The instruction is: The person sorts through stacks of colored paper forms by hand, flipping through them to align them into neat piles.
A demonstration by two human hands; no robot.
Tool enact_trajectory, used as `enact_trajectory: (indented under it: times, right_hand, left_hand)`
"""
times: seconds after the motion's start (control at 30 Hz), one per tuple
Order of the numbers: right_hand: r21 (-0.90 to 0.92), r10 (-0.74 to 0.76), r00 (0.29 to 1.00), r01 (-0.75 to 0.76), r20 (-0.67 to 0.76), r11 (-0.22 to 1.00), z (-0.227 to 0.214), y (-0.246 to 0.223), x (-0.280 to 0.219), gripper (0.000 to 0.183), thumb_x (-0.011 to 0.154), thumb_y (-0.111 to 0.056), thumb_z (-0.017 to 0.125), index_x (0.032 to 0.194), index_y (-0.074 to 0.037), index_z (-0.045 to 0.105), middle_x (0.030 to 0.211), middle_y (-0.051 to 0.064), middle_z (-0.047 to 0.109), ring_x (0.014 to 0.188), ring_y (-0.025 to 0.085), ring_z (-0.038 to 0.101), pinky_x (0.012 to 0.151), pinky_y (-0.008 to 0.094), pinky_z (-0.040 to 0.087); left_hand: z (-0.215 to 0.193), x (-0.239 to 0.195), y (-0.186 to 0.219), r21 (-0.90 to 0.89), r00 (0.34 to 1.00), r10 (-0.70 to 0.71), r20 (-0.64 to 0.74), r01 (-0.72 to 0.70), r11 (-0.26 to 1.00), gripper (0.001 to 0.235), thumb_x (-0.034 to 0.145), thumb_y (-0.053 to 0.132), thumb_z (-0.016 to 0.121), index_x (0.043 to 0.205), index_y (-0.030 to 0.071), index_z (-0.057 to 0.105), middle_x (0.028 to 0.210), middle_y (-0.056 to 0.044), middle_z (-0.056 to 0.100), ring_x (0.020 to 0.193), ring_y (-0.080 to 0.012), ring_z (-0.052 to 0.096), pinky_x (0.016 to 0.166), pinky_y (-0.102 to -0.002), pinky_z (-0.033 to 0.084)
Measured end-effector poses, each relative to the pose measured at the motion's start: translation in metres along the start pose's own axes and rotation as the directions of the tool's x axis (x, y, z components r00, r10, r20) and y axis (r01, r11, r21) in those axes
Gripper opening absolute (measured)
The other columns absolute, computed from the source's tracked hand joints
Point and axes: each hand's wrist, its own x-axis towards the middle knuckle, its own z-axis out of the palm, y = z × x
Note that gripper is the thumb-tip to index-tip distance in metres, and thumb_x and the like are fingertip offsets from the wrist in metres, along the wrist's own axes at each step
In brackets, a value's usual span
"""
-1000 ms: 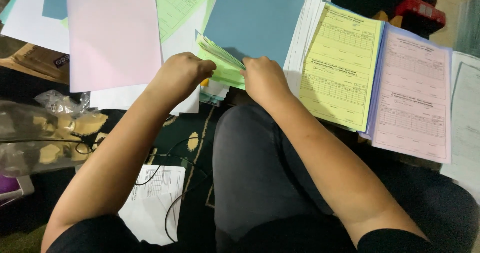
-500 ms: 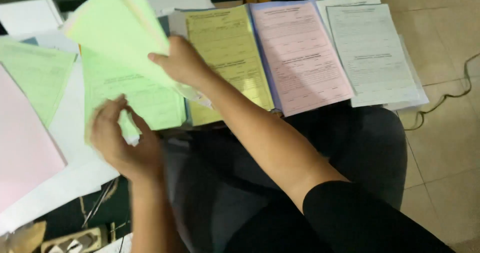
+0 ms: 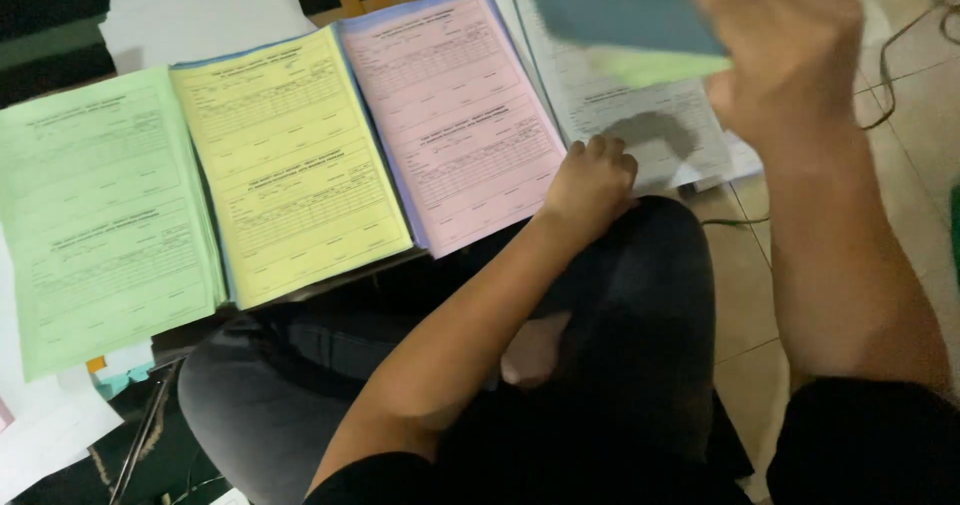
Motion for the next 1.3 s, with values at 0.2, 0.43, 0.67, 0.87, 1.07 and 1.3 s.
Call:
enact_trajectory:
  times: [0.2, 0.43, 0.67, 0.87, 1.07, 1.3]
  right_hand:
    - [0.483, 0.007, 0.942, -0.179, 0.336, 0.857, 0.067, 0.009, -0.138, 0.034, 0.103, -0.001, 0.052, 0.13, -0.004, 0.073, 0.112, 0.017, 0.076, 0.102, 0.033, 0.073, 0.083, 0.043, 0.061]
    - [0.517, 0.088, 0.772, -0.5, 0.629, 0.694, 0.032, -0.003, -0.135, 0.041, 0.09, 0.003, 0.062, 0.13, 0.005, 0.069, 0.116, 0.028, 0.073, 0.104, 0.045, 0.07, 0.085, 0.055, 0.059]
    - [0.416, 0.034, 0.696, -0.467, 0.717, 0.78, 0.053, -0.006, -0.163, 0.058, 0.092, -0.03, 0.067, 0.142, -0.002, 0.06, 0.132, 0.023, 0.069, 0.115, 0.04, 0.068, 0.095, 0.054, 0.056]
    - [0.176, 0.339, 0.832, -0.45, 0.44, 0.876, 0.121, 0.02, -0.179, 0.04, 0.096, -0.022, 0.062, 0.134, -0.029, 0.074, 0.097, -0.004, 0.076, 0.092, 0.023, 0.077, 0.078, 0.036, 0.062]
    - [0.254, 0.23, 0.973, -0.22, -0.01, 0.942, 0.106, -0.076, -0.044, 0.031, 0.091, -0.008, 0.065, 0.118, -0.016, 0.077, 0.088, 0.0, 0.074, 0.077, 0.021, 0.075, 0.063, 0.033, 0.059]
    - [0.532, -0.038, 0.838, -0.309, 0.544, 0.788, 0.084, -0.157, -0.045, 0.031, 0.091, 0.0, 0.056, 0.114, -0.011, 0.073, 0.087, 0.009, 0.076, 0.076, 0.033, 0.074, 0.059, 0.044, 0.06]
  left_hand:
    - [0.018, 0.01, 0.005, 0.284, 0.99, -0.081, 0.111, 0.047, 0.958, 0.016, 0.067, 0.023, 0.082, 0.079, 0.015, 0.075, 0.068, -0.005, 0.072, 0.069, -0.0315, 0.074, 0.073, -0.048, 0.046]
    - [-0.011, 0.006, 0.012, 0.382, 0.983, -0.104, 0.154, 0.037, 0.923, 0.009, 0.077, 0.02, 0.07, 0.078, 0.02, 0.079, 0.069, -0.004, 0.074, 0.07, -0.0274, 0.073, 0.075, -0.046, 0.045]
    - [-0.037, 0.006, 0.011, 0.171, 0.985, 0.051, -0.166, -0.022, 0.985, 0.007, 0.086, 0.017, 0.068, 0.08, 0.021, 0.067, 0.076, 0.003, 0.065, 0.087, -0.0184, 0.066, 0.082, -0.036, 0.043]
    - [-0.095, -0.061, -0.021, 0.206, 0.96, -0.168, -0.222, 0.215, 0.955, 0.027, 0.086, 0.02, 0.079, 0.109, 0.007, 0.075, 0.091, -0.011, 0.073, 0.086, -0.0325, 0.07, 0.072, -0.042, 0.051]
    - [-0.109, -0.119, -0.047, 0.336, 0.85, -0.504, 0.149, 0.436, 0.835, 0.06, 0.061, 0.044, 0.094, 0.112, 0.018, 0.076, 0.108, -0.009, 0.068, 0.094, -0.0369, 0.071, 0.079, -0.048, 0.057]
    - [-0.098, -0.14, -0.059, 0.346, 0.911, -0.41, 0.03, 0.376, 0.86, 0.017, 0.079, 0.039, 0.081, 0.089, 0.026, 0.08, 0.099, 0.002, 0.075, 0.089, -0.0256, 0.075, 0.075, -0.039, 0.055]
